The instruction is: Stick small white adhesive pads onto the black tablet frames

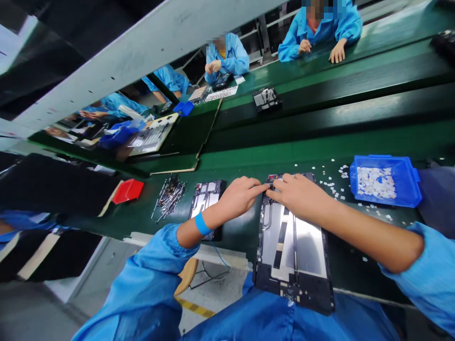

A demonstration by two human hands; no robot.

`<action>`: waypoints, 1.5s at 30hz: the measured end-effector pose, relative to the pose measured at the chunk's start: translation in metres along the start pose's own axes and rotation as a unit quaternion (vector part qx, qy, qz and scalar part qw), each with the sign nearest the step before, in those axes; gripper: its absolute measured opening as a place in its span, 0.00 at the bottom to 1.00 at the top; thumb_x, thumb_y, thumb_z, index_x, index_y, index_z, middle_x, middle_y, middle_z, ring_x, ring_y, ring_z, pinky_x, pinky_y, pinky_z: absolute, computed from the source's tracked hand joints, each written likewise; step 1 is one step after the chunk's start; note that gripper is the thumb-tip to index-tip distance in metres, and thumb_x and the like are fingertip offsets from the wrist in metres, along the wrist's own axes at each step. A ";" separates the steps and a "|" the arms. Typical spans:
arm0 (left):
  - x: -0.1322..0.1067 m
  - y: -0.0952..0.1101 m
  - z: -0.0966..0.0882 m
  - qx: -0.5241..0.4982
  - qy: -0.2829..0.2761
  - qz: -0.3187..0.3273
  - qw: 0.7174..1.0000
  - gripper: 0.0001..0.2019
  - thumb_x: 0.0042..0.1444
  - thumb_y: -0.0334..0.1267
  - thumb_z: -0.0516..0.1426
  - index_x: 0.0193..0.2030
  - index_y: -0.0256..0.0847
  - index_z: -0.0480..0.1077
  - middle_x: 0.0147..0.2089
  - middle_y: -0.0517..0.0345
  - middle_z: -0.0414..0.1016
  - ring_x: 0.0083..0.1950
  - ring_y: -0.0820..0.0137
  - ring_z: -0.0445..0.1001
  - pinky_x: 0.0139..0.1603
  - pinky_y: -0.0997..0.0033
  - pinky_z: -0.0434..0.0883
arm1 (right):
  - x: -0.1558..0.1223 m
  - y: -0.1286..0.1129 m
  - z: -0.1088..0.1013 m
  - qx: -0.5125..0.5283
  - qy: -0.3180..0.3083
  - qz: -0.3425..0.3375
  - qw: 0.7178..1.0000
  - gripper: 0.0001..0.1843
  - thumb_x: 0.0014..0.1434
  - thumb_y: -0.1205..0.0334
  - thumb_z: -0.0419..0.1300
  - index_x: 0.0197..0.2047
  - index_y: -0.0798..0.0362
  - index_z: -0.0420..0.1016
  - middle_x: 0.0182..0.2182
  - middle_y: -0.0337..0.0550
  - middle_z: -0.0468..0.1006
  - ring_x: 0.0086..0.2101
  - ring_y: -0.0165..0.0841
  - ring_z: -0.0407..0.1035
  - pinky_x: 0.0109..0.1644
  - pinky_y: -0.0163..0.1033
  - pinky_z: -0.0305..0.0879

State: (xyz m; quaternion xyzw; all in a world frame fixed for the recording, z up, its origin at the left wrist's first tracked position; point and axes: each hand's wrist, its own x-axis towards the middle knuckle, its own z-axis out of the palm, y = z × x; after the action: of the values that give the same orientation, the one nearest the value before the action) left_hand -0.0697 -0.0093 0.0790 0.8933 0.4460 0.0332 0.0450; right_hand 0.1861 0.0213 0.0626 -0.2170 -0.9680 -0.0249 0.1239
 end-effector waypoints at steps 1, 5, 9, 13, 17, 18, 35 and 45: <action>0.001 0.001 -0.001 0.006 -0.001 -0.003 1.000 0.23 0.69 0.29 0.51 0.67 0.48 0.72 0.55 0.48 0.77 0.49 0.60 0.72 0.50 0.59 0.70 | 0.000 0.002 0.001 0.019 -0.002 0.007 1.000 0.22 0.66 0.72 0.57 0.59 0.48 0.79 0.43 0.49 0.79 0.40 0.41 0.67 0.39 0.42 0.56; -0.001 -0.001 -0.005 -0.022 0.010 -0.001 1.000 0.24 0.66 0.27 0.52 0.65 0.49 0.73 0.58 0.50 0.77 0.52 0.60 0.74 0.53 0.58 0.71 | -0.009 0.011 0.003 0.128 0.052 0.104 0.985 0.24 0.71 0.71 0.49 0.63 0.50 0.77 0.43 0.48 0.81 0.40 0.38 0.70 0.45 0.42 0.63; -0.012 -0.003 -0.004 -0.094 0.086 -0.035 0.991 0.25 0.66 0.26 0.49 0.67 0.46 0.71 0.59 0.49 0.77 0.57 0.60 0.75 0.58 0.56 0.72 | -0.033 0.015 -0.001 0.149 0.125 0.206 0.959 0.24 0.71 0.68 0.46 0.58 0.53 0.80 0.45 0.50 0.82 0.44 0.41 0.73 0.51 0.47 0.67; -0.023 0.007 0.000 -0.142 0.103 -0.074 0.982 0.23 0.67 0.29 0.51 0.65 0.44 0.72 0.58 0.47 0.78 0.56 0.59 0.75 0.58 0.54 0.71 | -0.057 0.012 -0.006 0.144 0.140 0.291 0.935 0.22 0.70 0.65 0.48 0.56 0.52 0.81 0.47 0.50 0.83 0.48 0.43 0.75 0.53 0.48 0.69; -0.039 0.027 0.011 -0.341 0.076 -0.225 0.910 0.21 0.68 0.39 0.54 0.66 0.39 0.69 0.47 0.51 0.78 0.42 0.66 0.76 0.46 0.64 0.74 | -0.074 0.006 -0.006 0.139 0.071 0.433 0.888 0.22 0.70 0.54 0.52 0.58 0.54 0.81 0.46 0.52 0.84 0.47 0.47 0.78 0.49 0.49 0.72; -0.044 0.033 0.014 -0.397 0.049 -0.245 0.883 0.22 0.68 0.41 0.54 0.67 0.39 0.68 0.45 0.52 0.77 0.38 0.68 0.74 0.42 0.66 0.73 | -0.077 0.003 -0.006 0.145 0.049 0.451 0.879 0.23 0.70 0.53 0.53 0.58 0.54 0.80 0.45 0.52 0.84 0.45 0.48 0.78 0.48 0.49 0.72; -0.096 0.031 0.019 -0.551 0.196 -0.424 0.692 0.37 0.63 0.43 0.58 0.78 0.44 0.58 0.78 0.55 0.61 0.78 0.56 0.59 0.78 0.60 0.56 | -0.052 -0.017 -0.019 0.356 0.137 0.377 0.844 0.24 0.68 0.57 0.54 0.62 0.51 0.79 0.47 0.46 0.84 0.40 0.36 0.78 0.45 0.41 0.73; -0.148 -0.045 0.031 -0.484 0.179 -0.516 0.684 0.38 0.59 0.44 0.59 0.77 0.44 0.59 0.72 0.51 0.71 0.69 0.59 0.72 0.69 0.62 0.69 | -0.070 0.014 0.030 0.195 0.090 0.415 0.884 0.25 0.67 0.56 0.56 0.63 0.57 0.79 0.53 0.56 0.79 0.53 0.46 0.75 0.60 0.49 0.70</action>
State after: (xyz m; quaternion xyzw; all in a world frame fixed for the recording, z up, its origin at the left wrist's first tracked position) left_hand -0.1914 -0.1020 0.0400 0.3529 0.7578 0.3752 0.4005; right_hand 0.2467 0.0083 0.0164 -0.5672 -0.7593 0.1985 0.2496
